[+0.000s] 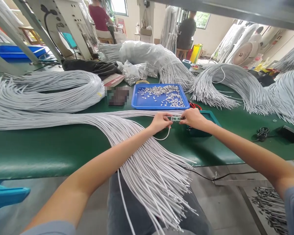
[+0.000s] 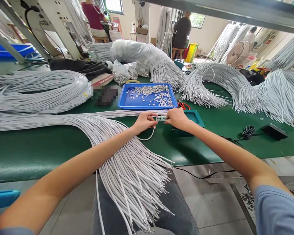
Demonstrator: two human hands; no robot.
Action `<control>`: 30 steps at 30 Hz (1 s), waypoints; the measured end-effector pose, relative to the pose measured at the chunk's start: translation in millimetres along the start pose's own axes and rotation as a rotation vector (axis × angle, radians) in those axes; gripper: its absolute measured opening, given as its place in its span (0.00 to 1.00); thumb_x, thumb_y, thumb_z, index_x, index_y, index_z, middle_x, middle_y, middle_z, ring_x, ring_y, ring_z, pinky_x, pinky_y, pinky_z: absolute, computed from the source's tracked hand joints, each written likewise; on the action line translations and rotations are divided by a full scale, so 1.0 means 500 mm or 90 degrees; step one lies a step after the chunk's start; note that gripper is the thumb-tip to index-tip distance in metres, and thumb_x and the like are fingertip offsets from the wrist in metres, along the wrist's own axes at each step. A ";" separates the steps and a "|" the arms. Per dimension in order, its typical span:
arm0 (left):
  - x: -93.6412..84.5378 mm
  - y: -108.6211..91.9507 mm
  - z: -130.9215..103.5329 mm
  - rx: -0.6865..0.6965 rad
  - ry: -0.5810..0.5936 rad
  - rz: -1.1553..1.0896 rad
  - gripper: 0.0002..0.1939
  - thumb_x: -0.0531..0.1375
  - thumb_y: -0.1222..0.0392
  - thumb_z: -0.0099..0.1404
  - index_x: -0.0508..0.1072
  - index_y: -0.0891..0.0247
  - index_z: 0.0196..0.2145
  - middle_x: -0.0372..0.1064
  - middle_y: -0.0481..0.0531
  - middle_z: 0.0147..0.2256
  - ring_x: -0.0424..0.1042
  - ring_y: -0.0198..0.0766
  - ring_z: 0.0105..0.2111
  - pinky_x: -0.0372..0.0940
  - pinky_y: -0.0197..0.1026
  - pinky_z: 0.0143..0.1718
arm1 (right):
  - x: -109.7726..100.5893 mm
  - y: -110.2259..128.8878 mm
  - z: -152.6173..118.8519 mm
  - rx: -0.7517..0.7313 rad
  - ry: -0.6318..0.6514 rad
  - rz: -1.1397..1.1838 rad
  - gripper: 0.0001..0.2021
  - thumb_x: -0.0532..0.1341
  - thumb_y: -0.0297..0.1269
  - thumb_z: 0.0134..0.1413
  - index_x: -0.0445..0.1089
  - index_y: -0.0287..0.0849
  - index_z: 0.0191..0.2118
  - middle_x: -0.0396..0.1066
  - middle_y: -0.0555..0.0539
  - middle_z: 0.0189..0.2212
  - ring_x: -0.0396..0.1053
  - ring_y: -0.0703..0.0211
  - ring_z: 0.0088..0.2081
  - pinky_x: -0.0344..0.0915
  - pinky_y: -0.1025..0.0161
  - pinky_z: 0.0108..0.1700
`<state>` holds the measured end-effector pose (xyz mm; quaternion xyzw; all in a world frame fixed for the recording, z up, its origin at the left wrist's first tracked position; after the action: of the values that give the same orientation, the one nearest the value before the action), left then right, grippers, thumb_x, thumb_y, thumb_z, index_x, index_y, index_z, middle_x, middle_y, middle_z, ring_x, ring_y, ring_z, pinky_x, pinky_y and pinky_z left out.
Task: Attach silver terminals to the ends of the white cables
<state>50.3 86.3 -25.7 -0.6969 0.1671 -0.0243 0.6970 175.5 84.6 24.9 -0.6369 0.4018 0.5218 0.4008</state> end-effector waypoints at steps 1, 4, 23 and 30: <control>0.000 -0.001 0.000 0.002 0.002 0.003 0.14 0.63 0.74 0.53 0.73 0.72 0.39 0.70 0.44 0.16 0.66 0.28 0.16 0.61 0.30 0.21 | 0.001 0.000 0.001 -0.003 -0.004 -0.003 0.12 0.63 0.43 0.54 0.78 0.39 0.34 0.78 0.41 0.33 0.71 0.50 0.40 0.49 0.60 0.36; 0.001 -0.001 -0.001 0.014 0.007 0.005 0.14 0.64 0.73 0.53 0.73 0.71 0.39 0.70 0.44 0.16 0.65 0.28 0.15 0.60 0.31 0.20 | 0.003 -0.003 0.000 -0.022 -0.005 0.001 0.14 0.62 0.45 0.55 0.77 0.39 0.36 0.78 0.40 0.36 0.70 0.47 0.45 0.53 0.58 0.41; -0.010 -0.036 -0.022 0.055 0.020 -0.082 0.15 0.62 0.72 0.54 0.71 0.70 0.41 0.69 0.43 0.18 0.70 0.30 0.19 0.60 0.30 0.20 | -0.024 -0.063 -0.007 0.033 -0.192 0.179 0.22 0.48 0.27 0.56 0.73 0.33 0.50 0.74 0.38 0.50 0.67 0.50 0.53 0.60 0.58 0.57; 0.084 -0.063 -0.093 0.190 0.223 0.027 0.21 0.66 0.70 0.52 0.74 0.67 0.45 0.75 0.49 0.27 0.74 0.33 0.26 0.70 0.36 0.33 | -0.038 -0.025 -0.045 -0.032 -0.381 0.800 0.14 0.50 0.33 0.48 0.71 0.40 0.37 0.74 0.46 0.29 0.66 0.63 0.26 0.65 0.64 0.28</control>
<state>83.7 29.4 -1.9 -0.5676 0.2949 -0.1547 0.7530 192.2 69.7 47.9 -0.1216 0.5543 0.8172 0.1013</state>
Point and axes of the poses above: each hand's wrist, its own z-axis towards the middle knuckle, its own x-axis out of the palm, y = z × x, the point moved 8 cm from there along z, towards the middle knuckle
